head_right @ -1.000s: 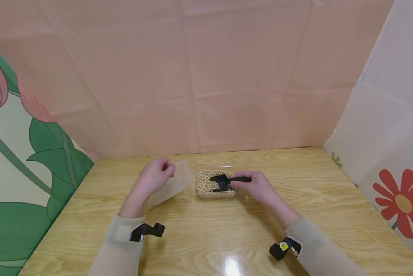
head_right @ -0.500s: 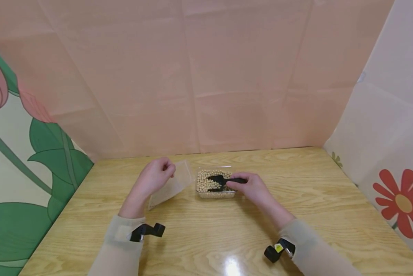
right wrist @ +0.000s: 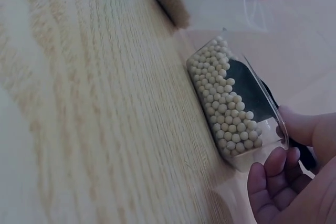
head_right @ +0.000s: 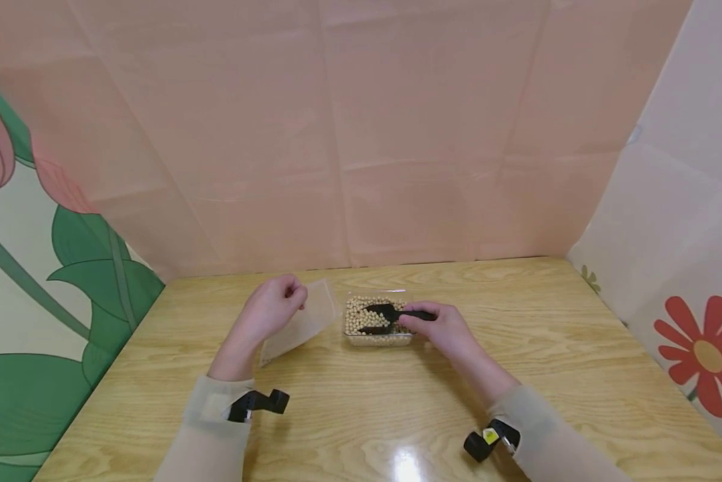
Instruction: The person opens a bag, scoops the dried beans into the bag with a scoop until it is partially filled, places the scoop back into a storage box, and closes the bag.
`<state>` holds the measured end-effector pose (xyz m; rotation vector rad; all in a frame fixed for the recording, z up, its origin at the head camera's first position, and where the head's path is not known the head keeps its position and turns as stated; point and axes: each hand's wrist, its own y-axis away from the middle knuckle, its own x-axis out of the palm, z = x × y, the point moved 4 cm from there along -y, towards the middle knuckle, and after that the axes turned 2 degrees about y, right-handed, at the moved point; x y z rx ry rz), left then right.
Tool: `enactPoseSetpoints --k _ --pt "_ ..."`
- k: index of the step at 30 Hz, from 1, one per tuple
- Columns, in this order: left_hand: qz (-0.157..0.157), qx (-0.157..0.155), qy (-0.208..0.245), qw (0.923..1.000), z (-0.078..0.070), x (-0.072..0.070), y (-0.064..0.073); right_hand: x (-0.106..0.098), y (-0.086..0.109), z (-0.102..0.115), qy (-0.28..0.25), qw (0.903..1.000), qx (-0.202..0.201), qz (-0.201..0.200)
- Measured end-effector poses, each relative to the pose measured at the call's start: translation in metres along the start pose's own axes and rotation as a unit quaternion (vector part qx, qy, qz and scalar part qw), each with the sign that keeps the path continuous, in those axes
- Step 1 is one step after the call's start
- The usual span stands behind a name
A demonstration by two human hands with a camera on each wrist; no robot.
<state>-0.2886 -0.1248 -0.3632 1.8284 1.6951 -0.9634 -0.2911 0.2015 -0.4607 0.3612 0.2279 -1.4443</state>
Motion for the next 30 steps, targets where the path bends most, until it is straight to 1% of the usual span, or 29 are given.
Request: enactPoseSetpoints --k 6,11,21,30 --pt "0.000 -0.001 0.000 1.0000 0.000 0.000 -0.001 -0.004 0.001 -0.004 -0.029 0.9994 0.020 -0.001" --pt "0.004 -0.001 0.004 1.0000 0.000 0.001 -0.001 -0.007 0.001 -0.005 -0.061 0.9977 0.028 0.001" --pt "0.005 0.004 -0.001 1.0000 0.001 0.003 -0.004 -0.011 0.000 -0.005 -0.110 0.9938 0.020 0.002" --pt "0.001 0.008 -0.008 0.9999 0.001 0.004 -0.006 -0.016 0.000 -0.006 -0.134 0.9908 0.018 -0.001"
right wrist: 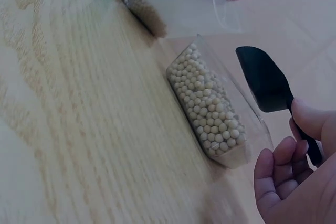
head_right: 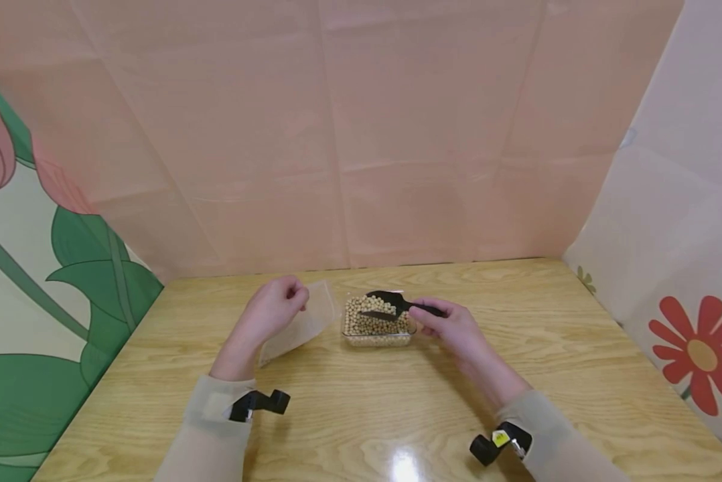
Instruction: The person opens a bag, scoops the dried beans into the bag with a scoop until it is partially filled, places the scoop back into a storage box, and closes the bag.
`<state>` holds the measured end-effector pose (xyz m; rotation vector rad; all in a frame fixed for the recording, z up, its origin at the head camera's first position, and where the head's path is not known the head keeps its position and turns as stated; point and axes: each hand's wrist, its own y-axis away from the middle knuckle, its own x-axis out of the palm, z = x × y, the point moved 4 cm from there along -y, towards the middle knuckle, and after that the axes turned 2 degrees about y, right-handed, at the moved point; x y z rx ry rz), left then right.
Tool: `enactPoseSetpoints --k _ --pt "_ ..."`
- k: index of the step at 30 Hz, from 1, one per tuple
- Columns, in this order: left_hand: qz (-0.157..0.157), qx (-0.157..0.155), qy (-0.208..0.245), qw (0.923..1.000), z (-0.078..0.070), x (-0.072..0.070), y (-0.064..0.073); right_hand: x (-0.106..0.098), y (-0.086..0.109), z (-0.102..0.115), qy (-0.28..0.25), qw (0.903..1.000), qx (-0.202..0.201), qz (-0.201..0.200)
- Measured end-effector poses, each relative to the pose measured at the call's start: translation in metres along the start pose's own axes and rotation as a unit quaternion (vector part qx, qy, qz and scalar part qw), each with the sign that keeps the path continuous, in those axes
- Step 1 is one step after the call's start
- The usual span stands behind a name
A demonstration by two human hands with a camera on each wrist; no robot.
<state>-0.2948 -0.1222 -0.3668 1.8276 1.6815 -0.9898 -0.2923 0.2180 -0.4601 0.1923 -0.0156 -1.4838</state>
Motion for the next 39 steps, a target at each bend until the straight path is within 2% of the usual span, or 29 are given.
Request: enactPoseSetpoints --k 8,21,31,39 --pt "-0.002 -0.002 -0.002 1.0000 0.000 0.001 0.000 0.001 0.004 0.012 -0.036 0.9992 -0.014 0.003" --pt "-0.008 -0.001 -0.004 1.0000 0.000 0.000 -0.001 0.018 0.010 0.033 -0.043 0.9986 -0.026 0.018" --pt "-0.015 0.012 -0.007 0.9998 0.000 0.000 -0.001 0.043 0.009 0.045 -0.014 0.9987 -0.037 0.033" --pt "-0.012 0.008 -0.006 0.9999 -0.001 0.001 -0.001 0.053 0.006 0.047 0.026 0.9984 -0.041 0.029"
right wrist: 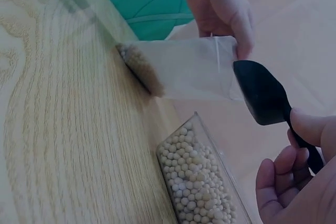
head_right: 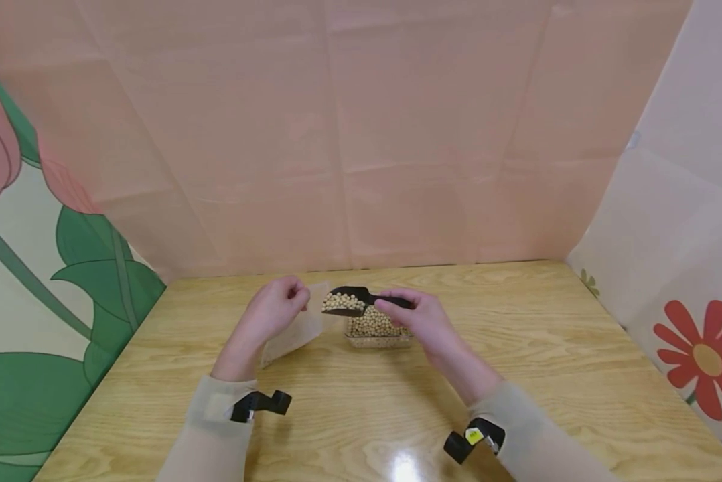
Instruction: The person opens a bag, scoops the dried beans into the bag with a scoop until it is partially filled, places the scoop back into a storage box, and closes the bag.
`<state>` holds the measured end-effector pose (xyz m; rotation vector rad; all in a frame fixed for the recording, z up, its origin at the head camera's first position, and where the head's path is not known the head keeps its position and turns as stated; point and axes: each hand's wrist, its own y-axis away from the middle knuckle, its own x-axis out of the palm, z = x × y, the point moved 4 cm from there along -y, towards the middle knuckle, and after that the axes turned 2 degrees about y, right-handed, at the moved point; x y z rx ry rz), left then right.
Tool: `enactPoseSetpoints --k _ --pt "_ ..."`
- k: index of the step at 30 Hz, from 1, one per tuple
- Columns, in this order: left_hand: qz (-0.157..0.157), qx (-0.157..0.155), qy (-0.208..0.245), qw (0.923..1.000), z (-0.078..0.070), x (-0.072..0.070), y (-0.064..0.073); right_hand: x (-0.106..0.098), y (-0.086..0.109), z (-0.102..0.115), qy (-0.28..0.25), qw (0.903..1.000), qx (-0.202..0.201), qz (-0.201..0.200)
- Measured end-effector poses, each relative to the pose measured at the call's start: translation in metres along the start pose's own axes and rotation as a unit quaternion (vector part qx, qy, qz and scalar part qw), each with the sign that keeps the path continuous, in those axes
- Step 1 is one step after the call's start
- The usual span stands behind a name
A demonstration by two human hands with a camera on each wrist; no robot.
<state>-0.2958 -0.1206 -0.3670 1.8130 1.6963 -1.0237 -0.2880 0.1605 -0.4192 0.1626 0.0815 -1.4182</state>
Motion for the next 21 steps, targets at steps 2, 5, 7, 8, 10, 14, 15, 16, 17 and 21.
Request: enactPoseSetpoints --k 2,5,7,8,10,14,15,16,17,21 --pt "0.000 0.001 0.000 1.0000 0.000 0.000 0.000 0.002 0.000 0.001 0.013 0.9999 -0.002 -0.001" --pt "0.003 0.000 0.002 1.0000 -0.001 -0.001 0.000 0.004 -0.001 0.004 0.031 0.9995 -0.006 -0.005" --pt "0.004 -0.001 0.004 1.0000 -0.001 -0.001 0.001 0.005 -0.001 0.006 0.049 0.9987 -0.011 -0.008" --pt "0.003 -0.001 0.004 1.0000 -0.001 -0.001 0.001 0.006 -0.002 0.008 0.060 0.9980 -0.013 -0.010" --pt "0.003 -0.001 0.006 1.0000 -0.001 -0.002 0.001 0.007 -0.003 0.011 0.083 0.9963 -0.017 -0.013" --pt "0.001 0.001 0.006 1.0000 -0.001 -0.002 0.001 0.008 -0.002 0.018 0.122 0.9921 -0.026 -0.016" --pt "0.001 0.001 0.005 1.0000 -0.001 -0.002 0.001 0.009 -0.001 0.020 0.127 0.9913 -0.029 -0.016" --pt "0.001 0.000 0.005 1.0000 0.000 -0.002 0.001 0.009 -0.001 0.021 0.134 0.9902 -0.033 -0.016" --pt "0.000 0.000 0.004 1.0000 0.000 -0.002 0.001 0.009 -0.001 0.023 0.142 0.9891 -0.038 -0.016" --pt "-0.004 0.002 0.002 1.0000 0.000 -0.003 0.001 0.010 -0.002 0.027 0.171 0.9832 -0.063 -0.016"
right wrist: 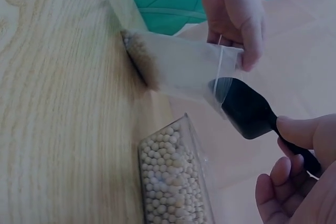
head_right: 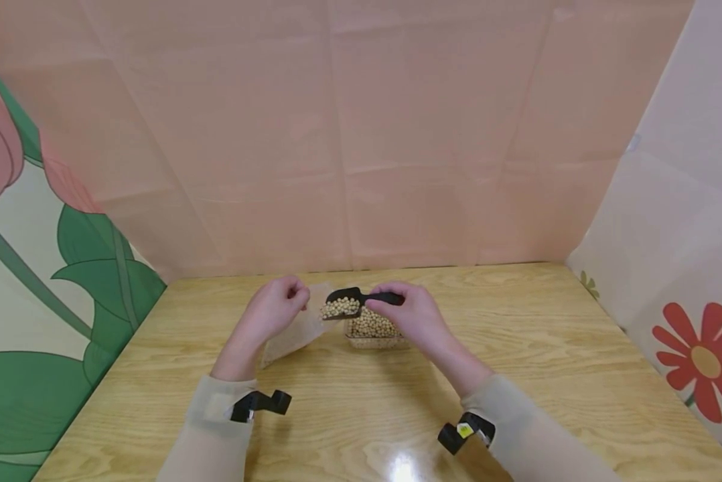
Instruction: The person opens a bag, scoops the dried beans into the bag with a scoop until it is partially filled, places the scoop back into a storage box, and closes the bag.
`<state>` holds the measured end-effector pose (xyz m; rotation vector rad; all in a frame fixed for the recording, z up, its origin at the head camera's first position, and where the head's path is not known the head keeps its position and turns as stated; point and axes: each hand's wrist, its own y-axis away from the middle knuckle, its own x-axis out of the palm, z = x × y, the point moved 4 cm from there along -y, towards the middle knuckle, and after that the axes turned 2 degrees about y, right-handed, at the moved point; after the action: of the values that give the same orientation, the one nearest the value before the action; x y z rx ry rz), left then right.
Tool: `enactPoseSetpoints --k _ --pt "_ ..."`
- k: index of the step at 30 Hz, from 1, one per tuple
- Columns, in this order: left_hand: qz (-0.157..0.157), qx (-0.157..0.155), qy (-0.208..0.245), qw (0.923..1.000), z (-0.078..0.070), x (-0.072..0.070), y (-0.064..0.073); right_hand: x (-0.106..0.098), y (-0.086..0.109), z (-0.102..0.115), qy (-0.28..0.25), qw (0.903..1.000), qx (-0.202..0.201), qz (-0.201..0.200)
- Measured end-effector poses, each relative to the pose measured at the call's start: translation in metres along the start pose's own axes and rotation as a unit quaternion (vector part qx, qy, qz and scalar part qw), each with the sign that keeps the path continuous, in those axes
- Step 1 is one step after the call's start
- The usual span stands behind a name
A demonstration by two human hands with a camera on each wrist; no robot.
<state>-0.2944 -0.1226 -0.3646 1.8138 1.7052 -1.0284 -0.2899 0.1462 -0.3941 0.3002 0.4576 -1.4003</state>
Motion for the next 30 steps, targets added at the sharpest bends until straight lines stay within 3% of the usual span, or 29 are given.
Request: enactPoseSetpoints --k 7,13,19,23,30 --pt "0.001 -0.002 0.001 1.0000 0.000 0.000 0.000 -0.001 0.001 0.010 0.058 0.9969 -0.052 -0.004" --pt "0.001 -0.003 0.001 1.0000 0.001 0.000 -0.001 -0.001 0.006 0.026 0.134 0.9847 -0.109 -0.027" --pt "0.000 -0.002 0.001 1.0000 0.001 0.001 -0.001 0.002 0.010 0.038 0.178 0.9740 -0.134 -0.038" --pt "0.000 -0.001 0.005 1.0000 0.001 0.000 -0.001 0.000 0.010 0.038 0.164 0.9779 -0.124 -0.035" --pt "0.005 -0.008 0.011 0.9999 -0.001 0.000 0.000 -0.014 0.013 0.029 0.095 0.9921 -0.079 -0.020"
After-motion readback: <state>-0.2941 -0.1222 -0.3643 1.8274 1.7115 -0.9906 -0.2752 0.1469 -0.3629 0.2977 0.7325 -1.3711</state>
